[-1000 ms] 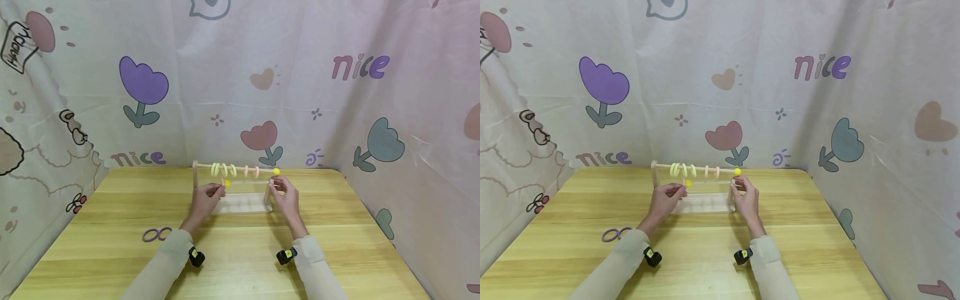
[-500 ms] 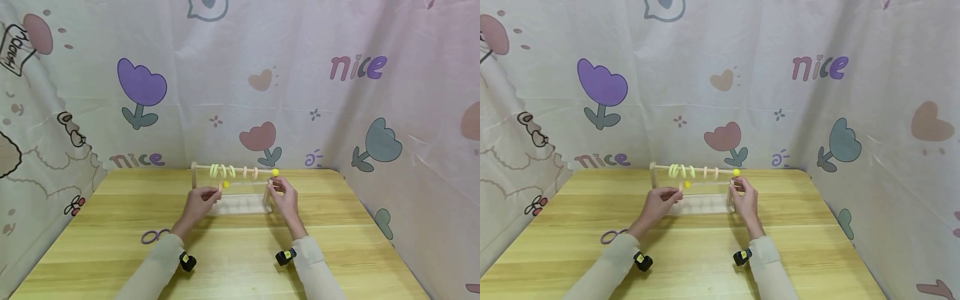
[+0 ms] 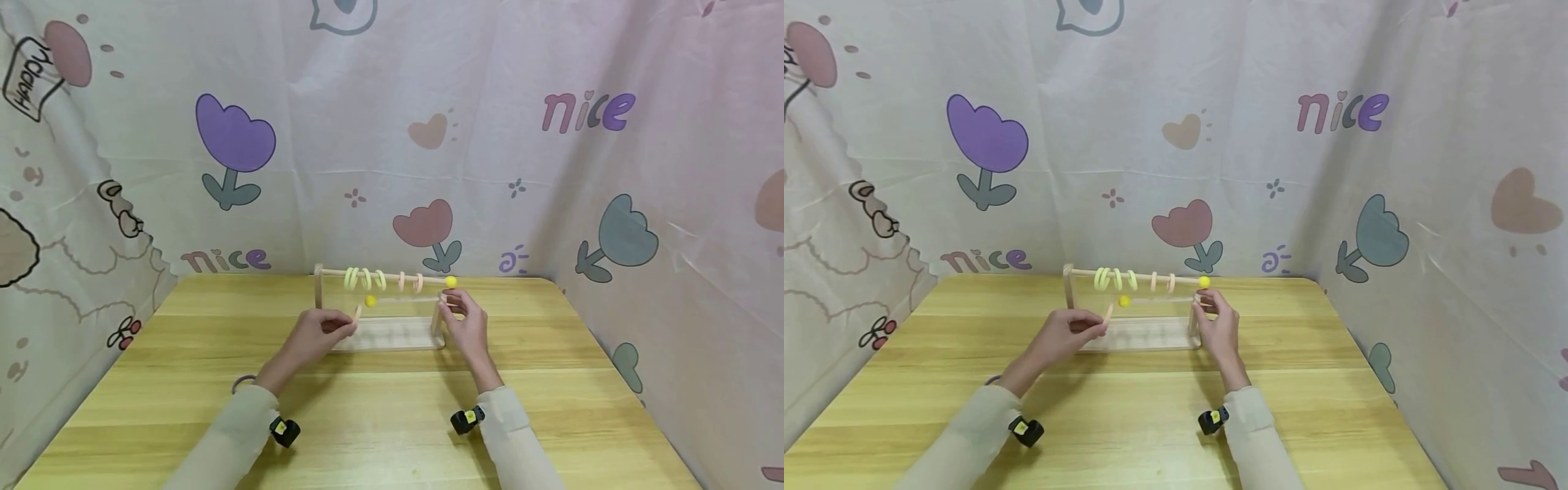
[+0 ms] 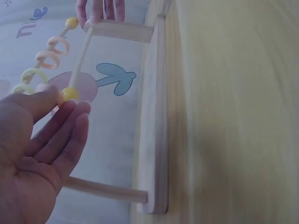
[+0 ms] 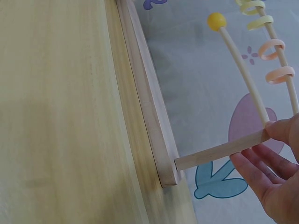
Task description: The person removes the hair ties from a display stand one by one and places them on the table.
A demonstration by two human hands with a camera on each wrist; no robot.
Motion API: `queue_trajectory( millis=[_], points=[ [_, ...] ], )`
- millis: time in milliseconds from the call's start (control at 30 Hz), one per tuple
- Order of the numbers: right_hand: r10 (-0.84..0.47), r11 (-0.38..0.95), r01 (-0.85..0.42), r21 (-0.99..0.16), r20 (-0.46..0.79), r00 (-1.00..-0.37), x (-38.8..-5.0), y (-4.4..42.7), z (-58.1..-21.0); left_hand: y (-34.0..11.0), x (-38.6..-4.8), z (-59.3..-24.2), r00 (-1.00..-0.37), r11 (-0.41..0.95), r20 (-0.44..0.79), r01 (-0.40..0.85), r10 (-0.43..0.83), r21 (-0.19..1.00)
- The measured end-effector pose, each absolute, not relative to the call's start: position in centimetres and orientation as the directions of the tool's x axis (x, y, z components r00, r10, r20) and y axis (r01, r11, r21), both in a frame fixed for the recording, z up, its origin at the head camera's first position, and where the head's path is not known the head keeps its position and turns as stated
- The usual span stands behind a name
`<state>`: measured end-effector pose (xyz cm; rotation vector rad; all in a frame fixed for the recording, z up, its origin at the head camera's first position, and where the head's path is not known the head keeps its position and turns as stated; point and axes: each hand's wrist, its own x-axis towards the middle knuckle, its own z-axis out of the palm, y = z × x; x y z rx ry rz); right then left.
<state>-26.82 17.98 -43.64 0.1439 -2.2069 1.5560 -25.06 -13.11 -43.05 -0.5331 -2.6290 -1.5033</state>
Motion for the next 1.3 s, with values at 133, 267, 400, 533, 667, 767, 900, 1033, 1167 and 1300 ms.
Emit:
queue_trajectory(
  millis=[133, 267, 400, 533, 667, 767, 900, 1033, 1167, 1300],
  points=[
    [0.169, 0.353, -0.336, -0.873, 0.413, -0.895, -27.4, 18.3, -44.5, -13.7, -24.9, -42.6, -0.927, 0.505, 0.229, 0.357, 0.298, 0.786],
    [0.168, 0.353, -0.344, -0.87, 0.421, -0.891, -27.4, 18.3, -44.5, -14.2, -24.7, -42.1, -0.922, 0.535, 0.203, 0.359, 0.329, 0.765],
    [0.168, 0.357, -0.349, -0.866, 0.427, -0.888, -27.5, 18.2, -44.6, -15.0, -24.5, -41.8, -0.907, 0.551, 0.183, 0.381, 0.38, 0.743],
    [0.169, 0.361, -0.352, -0.863, 0.432, -0.886, -27.5, 18.2, -44.7, -16.0, -24.5, -41.7, -0.889, 0.563, 0.17, 0.408, 0.426, 0.719],
    [0.168, 0.358, -0.35, -0.866, 0.429, -0.888, -27.4, 18.2, -44.6, -16.9, -24.5, -41.7, -0.876, 0.576, 0.158, 0.426, 0.456, 0.698],
    [0.171, 0.363, -0.344, -0.866, 0.424, -0.889, -27.4, 18.2, -44.5, -17.5, -24.4, -41.7, -0.872, 0.585, 0.156, 0.434, 0.463, 0.685],
    [0.171, 0.371, -0.335, -0.866, 0.419, -0.892, -27.3, 18.2, -44.4, -18.1, -24.3, -41.8, -0.873, 0.599, 0.146, 0.433, 0.466, 0.674],
    [0.171, 0.369, -0.335, -0.867, 0.417, -0.893, -27.3, 18.2, -44.4, -18.8, -24.3, -41.9, -0.87, 0.607, 0.127, 0.431, 0.477, 0.668],
    [0.174, 0.366, -0.333, -0.869, 0.415, -0.893, -27.3, 18.3, -44.4, -19.5, -24.3, -42.1, -0.857, 0.591, 0.121, 0.441, 0.5, 0.675],
    [0.173, 0.358, -0.328, -0.874, 0.407, -0.897, -27.3, 18.3, -44.4, -20.1, -24.2, -42.3, -0.848, 0.581, 0.114, 0.446, 0.517, 0.681]
  ],
)
